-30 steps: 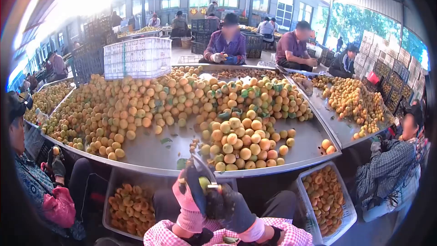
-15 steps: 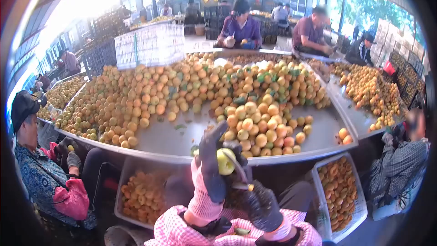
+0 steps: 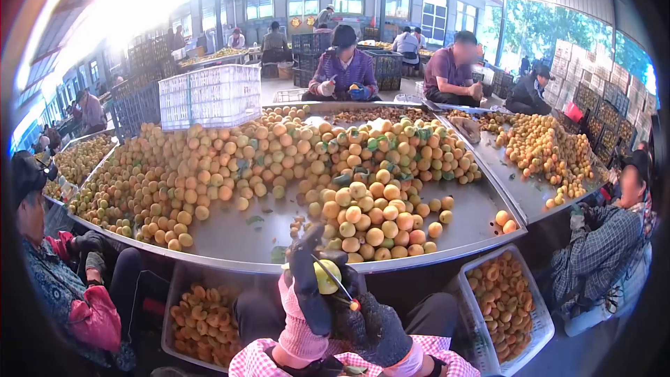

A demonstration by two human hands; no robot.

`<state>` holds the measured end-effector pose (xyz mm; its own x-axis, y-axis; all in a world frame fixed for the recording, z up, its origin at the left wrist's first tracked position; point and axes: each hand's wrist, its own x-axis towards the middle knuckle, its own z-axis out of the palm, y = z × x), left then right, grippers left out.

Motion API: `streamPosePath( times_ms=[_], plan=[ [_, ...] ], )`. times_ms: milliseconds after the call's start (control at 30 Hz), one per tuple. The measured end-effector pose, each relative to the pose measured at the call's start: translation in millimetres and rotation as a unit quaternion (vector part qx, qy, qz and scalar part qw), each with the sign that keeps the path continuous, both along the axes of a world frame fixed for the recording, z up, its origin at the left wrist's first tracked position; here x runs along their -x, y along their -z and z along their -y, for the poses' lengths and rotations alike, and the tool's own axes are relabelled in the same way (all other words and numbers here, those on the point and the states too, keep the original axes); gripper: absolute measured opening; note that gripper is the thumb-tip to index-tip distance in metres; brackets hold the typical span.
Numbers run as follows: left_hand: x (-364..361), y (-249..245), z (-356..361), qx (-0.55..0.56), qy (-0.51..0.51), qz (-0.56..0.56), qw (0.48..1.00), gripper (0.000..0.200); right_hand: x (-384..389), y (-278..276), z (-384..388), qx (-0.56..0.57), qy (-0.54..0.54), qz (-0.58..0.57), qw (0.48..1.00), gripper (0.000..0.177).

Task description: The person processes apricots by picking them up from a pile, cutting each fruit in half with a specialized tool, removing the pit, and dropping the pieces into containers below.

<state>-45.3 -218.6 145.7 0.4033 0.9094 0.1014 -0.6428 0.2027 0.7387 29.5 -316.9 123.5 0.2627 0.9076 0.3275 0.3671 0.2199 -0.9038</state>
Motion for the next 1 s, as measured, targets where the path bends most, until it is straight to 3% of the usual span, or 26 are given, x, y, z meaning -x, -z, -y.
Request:
streamPosePath(
  times_ms=[67, 133, 233, 333, 367, 433, 500, 600, 700, 800, 867, 933, 967, 1000],
  plan=[
    [4, 31, -17, -0.074, 0.006, 0.028, 0.997, 0.056, -14, 23, 0, 0.034, -0.045, 0.030, 0.998, 0.046],
    [8, 38, -22, -0.079, 0.030, 0.041, 0.996, 0.060, -12, 22, -1, 0.054, 0.009, 0.052, 0.997, 0.033],
    [5, 46, -28, -0.044, 0.004, 0.025, 0.999, 0.060, -8, 44, -16, -0.033, 0.025, -0.020, 0.999, 0.019],
    [11, 28, -28, 0.005, 0.093, 0.136, 0.986, 0.057, 5, 48, -18, -0.024, 0.048, -0.084, 0.995, 0.022],
    [11, 1, -16, 0.007, 0.189, 0.264, 0.946, 0.057, 7, 34, -13, 0.007, 0.038, -0.091, 0.995, 0.025],
    [15, 11, -11, -0.065, 0.077, 0.138, 0.985, 0.058, 8, 29, -9, 0.038, 0.027, -0.084, 0.995, 0.028],
    [23, 10, -12, -0.066, 0.070, 0.077, 0.992, 0.061, 9, 33, -8, 0.040, 0.027, -0.051, 0.998, 0.026],
    [38, 8, -17, -0.099, 0.144, 0.054, 0.983, 0.064, 6, 21, -3, 0.007, -0.012, -0.084, 0.996, 0.022],
    [32, 5, -33, -0.122, 0.108, -0.050, 0.985, 0.070, -16, 36, -19, 0.052, -0.016, -0.033, 0.998, 0.021],
    [24, 17, -62, -0.161, 0.125, -0.070, 0.977, 0.074, -41, 18, -39, 0.085, -0.055, -0.021, 0.995, 0.020],
    [15, 16, -75, -0.138, 0.116, -0.093, 0.979, 0.073, -47, 18, -53, 0.138, -0.072, -0.115, 0.981, 0.020],
    [9, 27, -95, -0.108, 0.143, -0.075, 0.981, 0.073, -48, 31, -71, 0.063, -0.069, -0.157, 0.983, 0.021],
    [5, 36, -101, -0.100, 0.140, -0.083, 0.982, 0.070, -46, 72, -79, 0.065, -0.027, -0.183, 0.981, 0.023],
    [-5, 34, -92, -0.028, 0.138, 0.015, 0.990, 0.064, -44, 68, -88, 0.065, -0.020, -0.178, 0.982, 0.023]
  ],
)
